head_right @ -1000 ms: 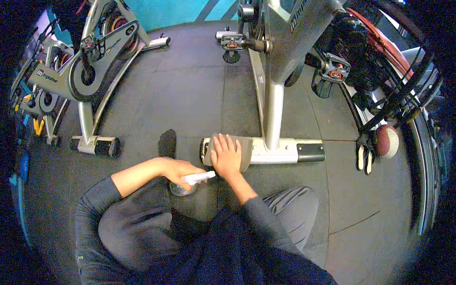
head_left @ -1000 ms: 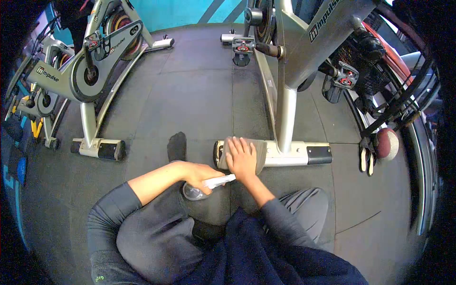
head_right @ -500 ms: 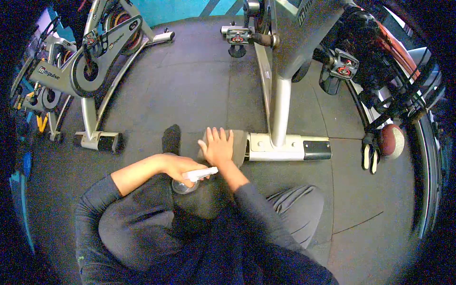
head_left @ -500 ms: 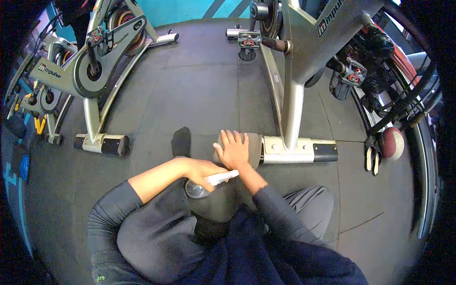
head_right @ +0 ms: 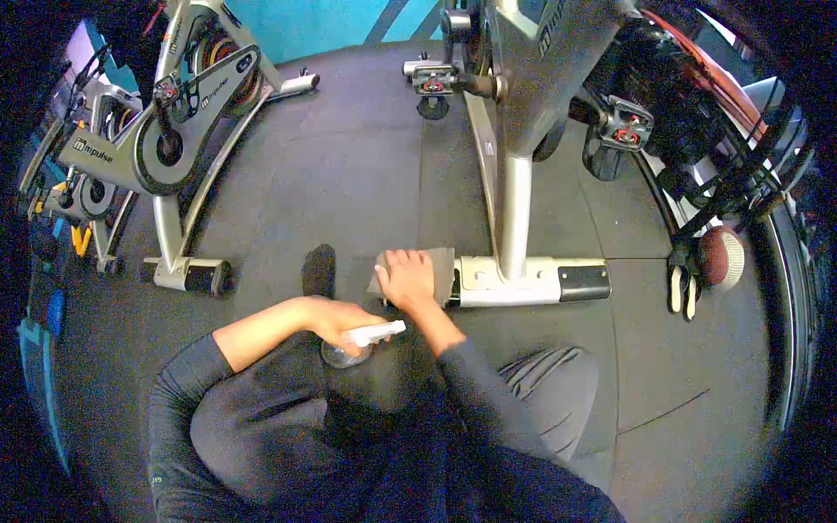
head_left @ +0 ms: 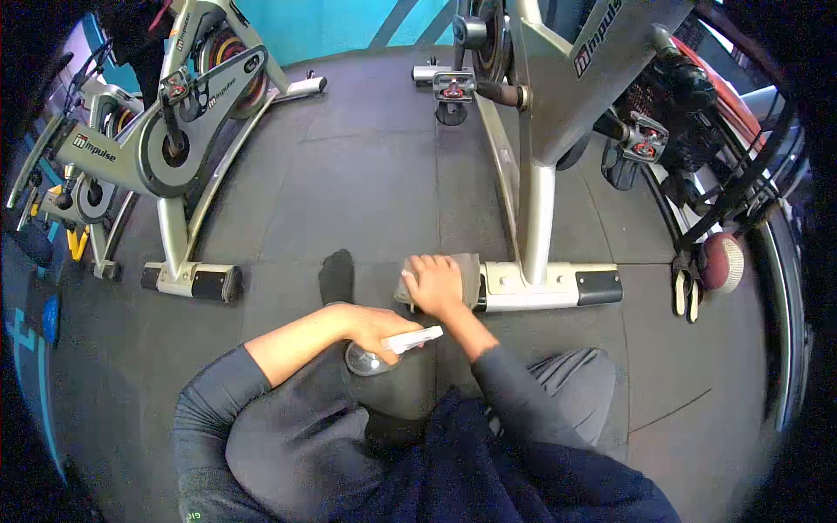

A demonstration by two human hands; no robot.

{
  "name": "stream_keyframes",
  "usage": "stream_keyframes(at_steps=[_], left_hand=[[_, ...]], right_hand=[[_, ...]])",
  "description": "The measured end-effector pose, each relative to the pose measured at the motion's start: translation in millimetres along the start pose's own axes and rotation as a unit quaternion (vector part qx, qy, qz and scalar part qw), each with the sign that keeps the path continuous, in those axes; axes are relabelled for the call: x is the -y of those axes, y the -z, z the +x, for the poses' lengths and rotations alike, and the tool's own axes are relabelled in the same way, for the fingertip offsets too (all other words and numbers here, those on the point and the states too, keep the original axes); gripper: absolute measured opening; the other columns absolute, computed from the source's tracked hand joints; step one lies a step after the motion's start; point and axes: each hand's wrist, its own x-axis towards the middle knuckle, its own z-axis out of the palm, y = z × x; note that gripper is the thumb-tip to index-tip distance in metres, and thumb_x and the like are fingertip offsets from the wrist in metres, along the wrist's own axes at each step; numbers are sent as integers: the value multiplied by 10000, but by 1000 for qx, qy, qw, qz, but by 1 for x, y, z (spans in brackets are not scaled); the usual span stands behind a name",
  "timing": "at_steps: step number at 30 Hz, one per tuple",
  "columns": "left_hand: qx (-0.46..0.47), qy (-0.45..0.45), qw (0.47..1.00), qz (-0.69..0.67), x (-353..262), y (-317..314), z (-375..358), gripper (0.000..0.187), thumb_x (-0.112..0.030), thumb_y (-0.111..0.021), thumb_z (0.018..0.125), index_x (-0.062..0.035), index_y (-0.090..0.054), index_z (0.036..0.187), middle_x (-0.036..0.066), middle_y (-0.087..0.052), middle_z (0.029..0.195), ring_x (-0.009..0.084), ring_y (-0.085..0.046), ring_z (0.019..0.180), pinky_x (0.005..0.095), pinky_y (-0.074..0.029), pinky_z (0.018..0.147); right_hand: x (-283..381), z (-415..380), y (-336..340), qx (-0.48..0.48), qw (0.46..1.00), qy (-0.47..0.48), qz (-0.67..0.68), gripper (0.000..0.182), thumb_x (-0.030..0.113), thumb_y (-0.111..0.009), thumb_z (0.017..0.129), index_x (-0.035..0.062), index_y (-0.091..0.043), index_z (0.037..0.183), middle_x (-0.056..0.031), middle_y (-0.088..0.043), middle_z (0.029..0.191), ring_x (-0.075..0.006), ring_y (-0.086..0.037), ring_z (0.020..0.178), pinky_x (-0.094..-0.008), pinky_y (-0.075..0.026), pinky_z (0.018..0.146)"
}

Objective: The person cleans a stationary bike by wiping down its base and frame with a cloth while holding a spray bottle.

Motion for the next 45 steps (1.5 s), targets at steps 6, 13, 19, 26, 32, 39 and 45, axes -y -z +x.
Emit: stream_keyframes(at_steps=[6,13,19,26,32,39,45], left_hand=[[-6,-9,1000,0,-9,6,10,578,-270,-645,771,-43,-427,1256,136,-586,1087,274,-579,1008,373,-455,864],[-4,-5,1000,-13,-12,5,9,564,-266,-647,772,-45,-442,1250,129,-583,1098,256,-577,1011,362,-457,864],[11,-2,1000,2,-6,2,10,563,-268,-659,775,-69,-441,1255,115,-589,1075,249,-585,960,371,-466,821],[-11,-4,1000,17,-12,8,13,578,-278,-681,761,-76,-443,1248,133,-597,994,266,-595,912,374,-472,779],[-9,-35,997,67,-24,15,23,580,-279,-671,764,-78,-439,1256,135,-598,999,270,-595,908,388,-471,776],[-26,-49,998,1,-20,8,31,551,-232,-697,704,-49,-468,1171,166,-598,1018,308,-588,957,399,-465,815],[5,-24,1000,12,-21,10,34,570,-238,-682,729,-51,-453,1216,157,-589,1050,296,-581,975,393,-461,822]], right_hand=[[-15,-108,-18,-116,989,5,-89,636,377,-529,852,170,-333,1421,-62,-278,1492,-224,-246,1375,-432,-174,1111],[-35,-81,-6,-179,981,-49,-62,605,417,-502,873,139,-374,1395,-95,-320,1465,-268,-270,1359,-466,-162,1109],[-59,5,33,24,993,-107,-52,546,501,-345,906,88,-628,1125,-137,-626,1121,-279,-540,1118,-453,-300,1026],[-64,12,26,85,987,-119,-61,577,474,-282,930,59,-683,928,-167,-664,979,-304,-617,958,-443,-352,967],[-60,-44,-2,-135,987,-54,-62,502,451,-405,908,70,-541,1206,-126,-532,1267,-260,-450,1212,-454,-241,1060],[-50,-116,1,-118,992,-20,-35,678,443,-469,886,84,-282,1430,-126,-248,1493,-277,-220,1385,-486,-149,1112],[-57,-86,-1,-141,987,-19,-69,674,475,-459,882,92,-312,1416,-123,-285,1476,-270,-249,1371,-483,-152,1111]])
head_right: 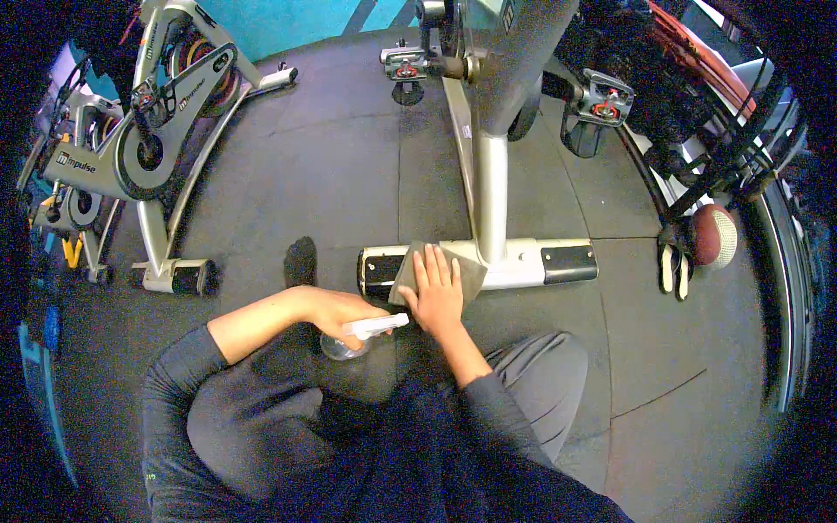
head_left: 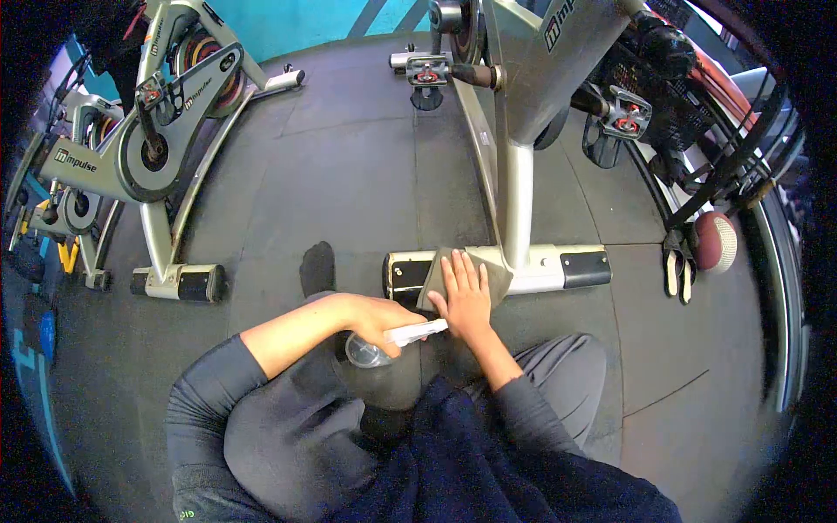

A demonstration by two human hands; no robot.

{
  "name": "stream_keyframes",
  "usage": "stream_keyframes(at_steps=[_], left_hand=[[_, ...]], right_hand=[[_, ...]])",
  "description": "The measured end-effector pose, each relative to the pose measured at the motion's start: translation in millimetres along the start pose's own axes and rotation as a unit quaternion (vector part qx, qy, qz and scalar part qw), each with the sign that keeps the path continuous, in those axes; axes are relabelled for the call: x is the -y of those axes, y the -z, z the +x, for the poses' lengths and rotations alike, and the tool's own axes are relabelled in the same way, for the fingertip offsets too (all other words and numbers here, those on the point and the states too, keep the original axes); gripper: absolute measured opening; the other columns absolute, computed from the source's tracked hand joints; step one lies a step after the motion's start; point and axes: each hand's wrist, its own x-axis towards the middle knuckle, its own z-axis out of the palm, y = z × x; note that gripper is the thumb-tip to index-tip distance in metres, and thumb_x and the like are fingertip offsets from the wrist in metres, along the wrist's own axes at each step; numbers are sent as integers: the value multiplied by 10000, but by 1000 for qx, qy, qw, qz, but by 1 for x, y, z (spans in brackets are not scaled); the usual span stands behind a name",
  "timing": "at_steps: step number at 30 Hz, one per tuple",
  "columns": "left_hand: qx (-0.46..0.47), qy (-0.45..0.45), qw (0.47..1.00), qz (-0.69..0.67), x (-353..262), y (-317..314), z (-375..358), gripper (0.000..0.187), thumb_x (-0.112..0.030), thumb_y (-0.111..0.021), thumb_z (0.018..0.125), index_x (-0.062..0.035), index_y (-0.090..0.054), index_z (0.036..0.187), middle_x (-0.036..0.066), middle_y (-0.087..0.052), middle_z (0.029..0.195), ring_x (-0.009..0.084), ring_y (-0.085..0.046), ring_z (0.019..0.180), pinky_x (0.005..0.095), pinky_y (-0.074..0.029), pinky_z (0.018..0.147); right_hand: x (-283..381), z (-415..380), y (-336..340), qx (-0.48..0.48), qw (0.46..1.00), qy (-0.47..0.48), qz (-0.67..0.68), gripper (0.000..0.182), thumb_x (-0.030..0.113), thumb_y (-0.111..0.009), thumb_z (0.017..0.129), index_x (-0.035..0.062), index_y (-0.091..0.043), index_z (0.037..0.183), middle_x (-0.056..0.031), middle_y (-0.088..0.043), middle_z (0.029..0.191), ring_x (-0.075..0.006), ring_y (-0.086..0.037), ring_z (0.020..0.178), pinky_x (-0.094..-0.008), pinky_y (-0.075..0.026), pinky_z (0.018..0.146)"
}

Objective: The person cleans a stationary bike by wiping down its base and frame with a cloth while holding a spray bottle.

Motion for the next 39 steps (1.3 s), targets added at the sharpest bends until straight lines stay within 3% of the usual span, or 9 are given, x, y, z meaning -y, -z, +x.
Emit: stream_keyframes(at_steps=[5,7,10,16,18,22,32,36,39], left_hand=[[25,10,1000,15,3,1,-1,594,-251,-668,757,-59,-436,1268,154,-579,1083,287,-577,991,383,-461,829],[20,13,1000,0,2,1,-3,579,-252,-664,760,-56,-441,1257,158,-584,1064,294,-582,969,389,-462,813],[11,8,1000,0,4,1,-2,584,-261,-668,761,-58,-439,1260,162,-584,1079,296,-581,979,393,-461,822],[2,7,1000,21,-7,7,-5,591,-265,-669,763,-67,-435,1269,158,-576,1116,291,-573,1011,397,-458,849],[-7,-6,1000,18,-3,6,-5,590,-266,-669,764,-68,-437,1269,154,-576,1114,288,-572,1015,398,-457,853],[5,2,1000,17,-3,5,-2,588,-272,-665,762,-70,-443,1268,141,-576,1112,277,-570,1024,393,-456,863],[-20,-10,1000,-8,-4,1,-3,610,-239,-681,709,-54,-453,1245,169,-591,1062,300,-581,980,385,-462,844],[-8,-1,1000,-15,-3,1,-2,616,-235,-681,701,-50,-453,1242,169,-599,1043,306,-585,965,389,-463,836],[-13,0,1000,-10,-1,2,-3,618,-232,-682,698,-50,-452,1242,170,-600,1040,308,-585,963,392,-464,830]], right_hand=[[-13,65,8,45,998,-31,8,548,507,-380,907,124,-529,1271,-100,-519,1305,-245,-391,1287,-504,-192,1081],[-17,95,22,262,961,-87,-3,565,547,-343,896,135,-628,1157,-118,-605,1184,-263,-504,1187,-467,-304,1033],[-37,119,6,330,937,-111,43,597,586,-328,872,142,-675,1069,-138,-643,1096,-292,-583,1074,-424,-420,932],[-34,97,6,274,953,-127,36,531,542,-376,870,131,-686,1001,-128,-648,1080,-296,-587,1053,-435,-430,926],[-32,69,2,83,994,-74,3,469,472,-391,896,117,-671,1022,-137,-610,1142,-294,-514,1147,-507,-323,1011],[-25,13,-4,-59,995,-55,-52,511,426,-415,914,120,-476,1318,-118,-411,1395,-289,-332,1310,-490,-230,1077],[-33,24,-2,-52,997,-47,-39,559,483,-392,916,109,-476,1324,-137,-400,1402,-307,-317,1321,-455,-223,1088],[-45,67,-1,35,999,-33,-8,582,525,-333,925,76,-586,1196,-185,-549,1224,-354,-449,1204,-455,-331,1022],[-44,100,7,224,971,-72,39,700,605,-263,902,57,-676,1040,-192,-637,1058,-373,-596,1004,-431,-459,895]])
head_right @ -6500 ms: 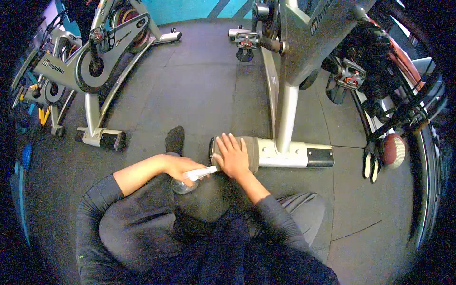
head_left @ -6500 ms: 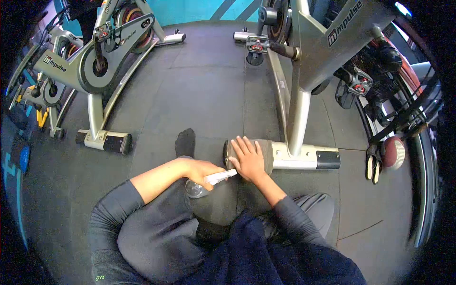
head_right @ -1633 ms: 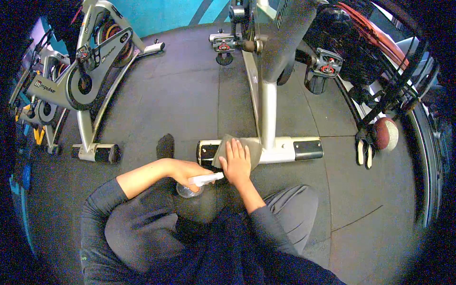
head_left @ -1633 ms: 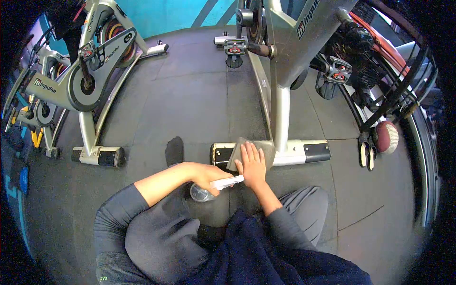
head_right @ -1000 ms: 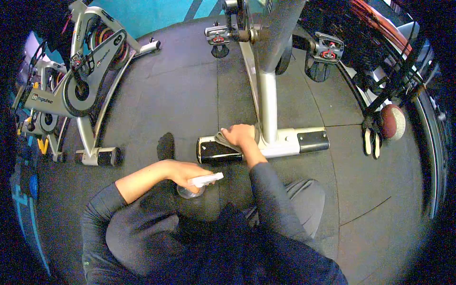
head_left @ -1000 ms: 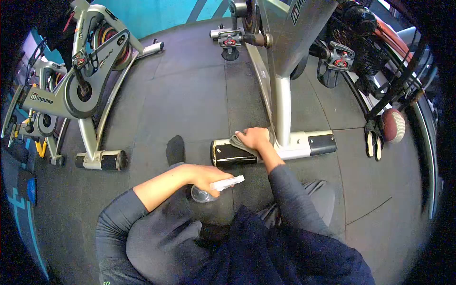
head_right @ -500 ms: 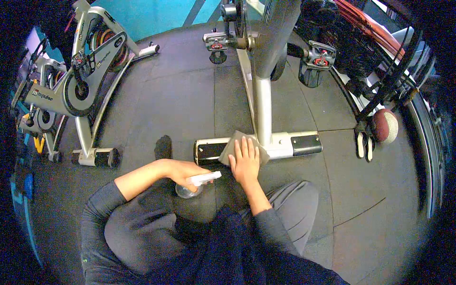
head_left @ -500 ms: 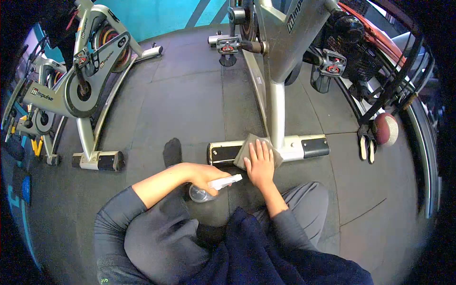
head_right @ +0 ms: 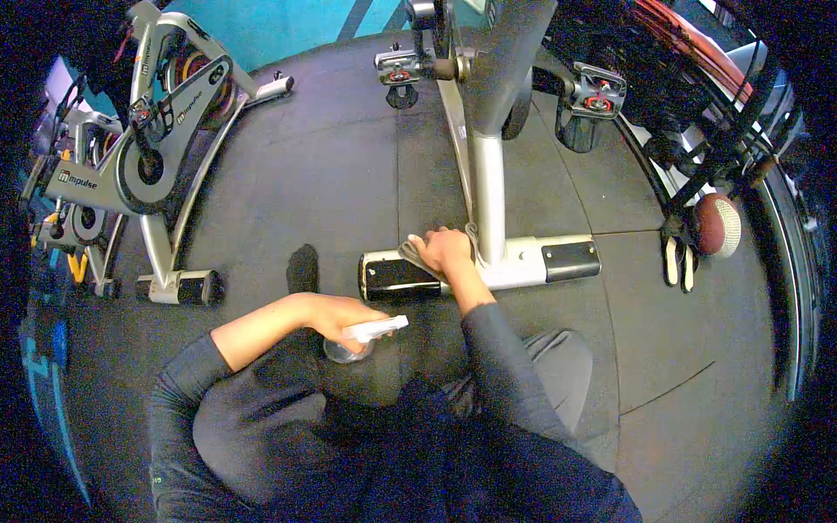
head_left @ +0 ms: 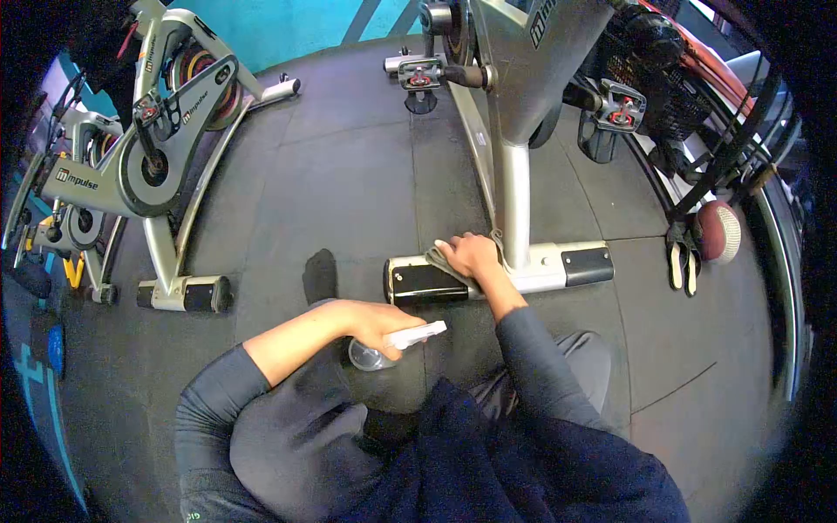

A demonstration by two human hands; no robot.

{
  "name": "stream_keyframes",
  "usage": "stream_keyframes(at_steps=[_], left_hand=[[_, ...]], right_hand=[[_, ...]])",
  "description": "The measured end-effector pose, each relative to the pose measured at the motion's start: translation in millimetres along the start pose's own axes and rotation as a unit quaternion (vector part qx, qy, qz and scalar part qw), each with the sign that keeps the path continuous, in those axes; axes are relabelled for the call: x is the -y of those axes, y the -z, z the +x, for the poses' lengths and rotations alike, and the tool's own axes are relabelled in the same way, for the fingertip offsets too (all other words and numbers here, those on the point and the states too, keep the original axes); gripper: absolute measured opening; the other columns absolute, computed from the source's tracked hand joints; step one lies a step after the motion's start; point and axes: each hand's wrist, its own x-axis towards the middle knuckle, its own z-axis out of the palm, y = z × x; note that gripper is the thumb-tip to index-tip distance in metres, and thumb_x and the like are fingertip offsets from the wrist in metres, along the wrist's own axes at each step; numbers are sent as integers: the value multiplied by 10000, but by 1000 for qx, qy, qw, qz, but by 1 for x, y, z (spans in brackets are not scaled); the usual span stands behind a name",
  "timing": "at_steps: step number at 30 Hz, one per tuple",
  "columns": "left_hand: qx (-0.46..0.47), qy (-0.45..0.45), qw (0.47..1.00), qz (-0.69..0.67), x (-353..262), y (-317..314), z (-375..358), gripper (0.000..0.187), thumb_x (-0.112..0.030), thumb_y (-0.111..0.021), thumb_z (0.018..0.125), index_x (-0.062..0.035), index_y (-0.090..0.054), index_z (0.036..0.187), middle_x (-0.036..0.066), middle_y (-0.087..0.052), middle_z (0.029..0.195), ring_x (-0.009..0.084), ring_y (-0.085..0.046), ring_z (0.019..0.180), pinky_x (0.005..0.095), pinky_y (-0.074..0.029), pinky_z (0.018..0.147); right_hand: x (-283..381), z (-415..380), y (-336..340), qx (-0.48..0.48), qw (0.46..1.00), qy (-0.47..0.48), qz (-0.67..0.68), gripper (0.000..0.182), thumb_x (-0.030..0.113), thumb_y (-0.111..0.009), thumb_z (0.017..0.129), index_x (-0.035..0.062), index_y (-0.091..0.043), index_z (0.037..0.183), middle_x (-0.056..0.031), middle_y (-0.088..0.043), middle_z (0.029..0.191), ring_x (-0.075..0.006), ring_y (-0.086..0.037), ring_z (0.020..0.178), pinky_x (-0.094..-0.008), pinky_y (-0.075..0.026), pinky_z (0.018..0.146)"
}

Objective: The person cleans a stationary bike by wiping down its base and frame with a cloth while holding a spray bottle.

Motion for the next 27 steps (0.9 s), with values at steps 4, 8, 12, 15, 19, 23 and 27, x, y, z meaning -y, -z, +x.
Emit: stream_keyframes(at_steps=[4,8,12,15,19,23,27], left_hand=[[-10,-37,999,21,2,2,0,585,-265,-669,757,-57,-446,1256,167,-587,1065,304,-581,965,400,-461,816],[-6,0,1000,22,-4,4,0,577,-265,-667,759,-53,-451,1250,171,-586,1069,303,-580,970,404,-461,817],[2,-21,1000,23,2,3,-2,575,-268,-662,766,-55,-448,1255,153,-586,1085,287,-577,1000,389,-461,843],[12,-31,999,21,7,4,-2,583,-277,-661,776,-59,-442,1270,132,-585,1094,268,-574,1022,378,-456,865],[25,-14,1000,7,-9,7,-4,591,-282,-662,781,-49,-438,1275,126,-576,1116,250,-564,1033,373,-448,882],[7,-21,1000,-3,0,0,-4,591,-282,-666,777,-50,-440,1272,115,-577,1099,241,-565,1018,370,-450,876],[14,-20,999,-29,3,0,-7,591,-273,-673,765,-59,-445,1266,119,-585,1078,259,-574,999,379,-456,857]], right_hand=[[3,24,-4,87,995,-50,6,704,649,-287,864,83,-677,1019,-188,-641,1055,-321,-607,1001,-437,-456,871],[0,-2,-9,-55,998,-19,-20,643,602,-322,886,71,-670,993,-195,-635,1025,-340,-584,997,-434,-460,848],[5,-32,-23,-130,990,0,-59,606,570,-330,905,78,-586,1151,-174,-554,1131,-340,-457,1142,-502,-303,1021],[6,-62,-49,-239,967,-13,-89,648,561,-362,900,107,-428,1357,-186,-355,1415,-333,-291,1329,-513,-196,1084],[4,-111,-51,-229,972,21,-45,618,508,-406,903,187,-328,1425,-109,-223,1506,-310,-190,1384,-493,-155,1104],[2,-113,-54,-228,972,30,-57,589,481,-423,904,206,-339,1418,-97,-234,1501,-302,-195,1382,-493,-151,1105],[7,-90,-48,-254,963,39,-84,554,475,-424,905,202,-395,1386,-98,-307,1468,-293,-248,1360,-501,-162,1097]])
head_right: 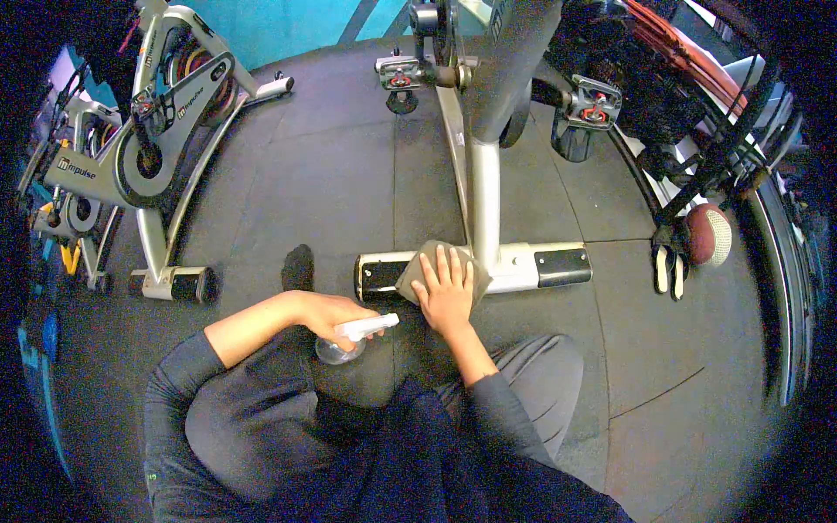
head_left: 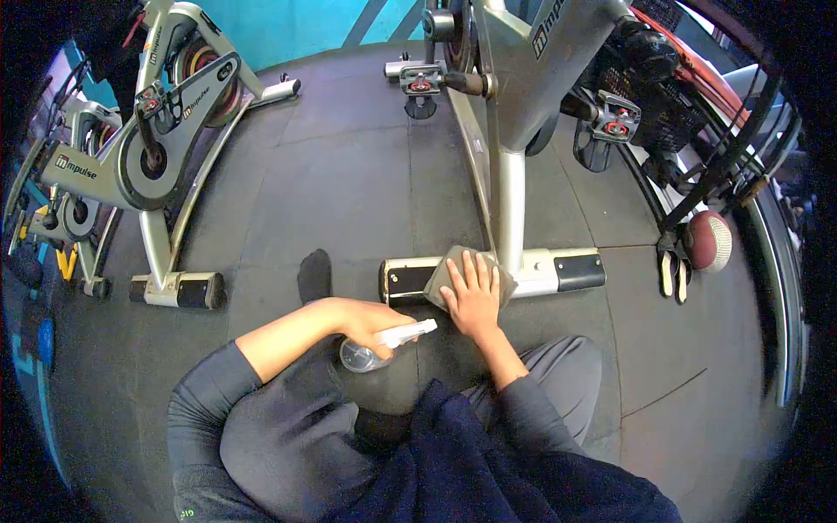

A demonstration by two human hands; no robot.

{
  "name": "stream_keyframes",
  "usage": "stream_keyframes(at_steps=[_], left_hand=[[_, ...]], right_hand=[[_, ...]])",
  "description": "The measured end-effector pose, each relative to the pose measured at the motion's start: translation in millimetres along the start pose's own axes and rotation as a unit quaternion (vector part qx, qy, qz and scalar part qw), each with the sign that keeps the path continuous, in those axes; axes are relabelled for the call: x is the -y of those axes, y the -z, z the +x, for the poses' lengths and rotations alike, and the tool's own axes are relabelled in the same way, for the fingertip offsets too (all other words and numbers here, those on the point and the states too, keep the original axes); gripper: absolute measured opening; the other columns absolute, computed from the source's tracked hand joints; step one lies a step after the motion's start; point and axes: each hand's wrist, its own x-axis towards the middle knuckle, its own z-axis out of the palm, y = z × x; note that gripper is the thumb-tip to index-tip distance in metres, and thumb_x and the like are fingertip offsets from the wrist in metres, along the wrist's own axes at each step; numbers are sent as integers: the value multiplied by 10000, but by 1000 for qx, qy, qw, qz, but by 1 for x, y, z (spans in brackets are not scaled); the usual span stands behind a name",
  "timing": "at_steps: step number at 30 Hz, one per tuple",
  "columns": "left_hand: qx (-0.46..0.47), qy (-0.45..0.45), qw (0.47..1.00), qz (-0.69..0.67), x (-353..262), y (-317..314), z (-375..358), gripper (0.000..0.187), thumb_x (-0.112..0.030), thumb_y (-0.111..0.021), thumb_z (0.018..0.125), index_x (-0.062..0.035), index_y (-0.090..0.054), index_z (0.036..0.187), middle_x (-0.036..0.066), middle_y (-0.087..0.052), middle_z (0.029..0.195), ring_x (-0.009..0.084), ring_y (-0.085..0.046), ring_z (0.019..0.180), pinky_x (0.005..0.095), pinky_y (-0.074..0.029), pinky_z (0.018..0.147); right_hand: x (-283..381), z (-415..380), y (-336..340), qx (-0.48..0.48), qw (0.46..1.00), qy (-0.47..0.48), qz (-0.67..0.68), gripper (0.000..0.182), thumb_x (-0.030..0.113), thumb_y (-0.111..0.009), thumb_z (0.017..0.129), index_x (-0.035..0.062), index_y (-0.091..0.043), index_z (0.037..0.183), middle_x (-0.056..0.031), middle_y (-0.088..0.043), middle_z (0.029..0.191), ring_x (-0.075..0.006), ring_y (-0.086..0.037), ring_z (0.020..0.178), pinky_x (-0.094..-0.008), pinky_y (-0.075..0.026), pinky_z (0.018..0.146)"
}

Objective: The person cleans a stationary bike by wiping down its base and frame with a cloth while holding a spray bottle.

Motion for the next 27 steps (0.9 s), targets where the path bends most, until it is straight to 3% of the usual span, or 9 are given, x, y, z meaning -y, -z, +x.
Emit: stream_keyframes(at_steps=[3,6,7,8,10,11,15,20,27], left_hand=[[15,33,998,43,-3,0,-1,598,-268,-674,759,-57,-440,1268,132,-588,1073,279,-578,990,384,-459,848],[16,59,997,50,0,-1,-3,612,-276,-678,753,-62,-433,1272,139,-586,1078,291,-575,993,381,-458,844],[6,37,998,45,7,-3,-3,615,-286,-677,755,-66,-430,1273,139,-586,1076,290,-576,993,383,-459,842],[-3,15,999,39,13,-5,-4,618,-297,-677,757,-70,-428,1275,140,-586,1075,288,-577,993,384,-459,841],[-7,15,999,41,14,-5,-6,613,-303,-678,757,-74,-432,1269,138,-586,1083,287,-577,998,387,-459,844],[-11,13,999,43,13,-5,-6,608,-309,-679,757,-78,-435,1263,136,-586,1090,285,-577,1003,390,-458,846],[-12,46,999,20,4,-1,-5,612,-238,-689,696,-55,-453,1230,165,-597,1031,302,-580,965,401,-459,822],[11,49,997,65,6,0,-7,581,-315,-669,766,-84,-444,1249,137,-575,1129,291,-573,1025,390,-452,868],[14,35,999,22,5,-3,-18,564,-263,-673,778,-56,-443,1250,124,-576,1132,256,-569,1039,375,-447,896]], right_hand=[[-1,30,-3,-4,1000,-9,19,514,472,-412,907,194,-461,1337,-96,-398,1411,-276,-306,1327,-501,-173,1091],[1,66,8,180,983,-31,25,494,492,-385,896,142,-604,1166,-113,-539,1271,-292,-434,1228,-520,-265,1038],[0,72,1,105,994,-9,14,468,467,-385,899,111,-680,976,-114,-641,1082,-295,-565,1059,-519,-371,934],[-1,80,-2,104,994,-8,16,468,467,-385,899,111,-680,976,-114,-641,1082,-295,-565,1059,-519,-371,934],[0,97,2,266,963,-33,30,513,476,-328,910,117,-692,944,-116,-666,997,-298,-599,985,-504,-400,897],[-1,99,-2,269,962,-29,24,543,481,-289,915,117,-692,925,-114,-675,950,-289,-614,940,-493,-416,867],[1,80,-8,148,989,12,11,480,450,-317,919,126,-667,968,-94,-657,972,-271,-589,1003,-469,-392,901],[12,24,-6,14,995,77,54,500,394,-397,912,133,-440,1337,-87,-425,1377,-268,-325,1308,-455,-188,1094],[42,-8,5,5,992,93,85,546,339,-506,882,150,-391,1381,-66,-349,1447,-264,-280,1348,-473,-189,1096]])
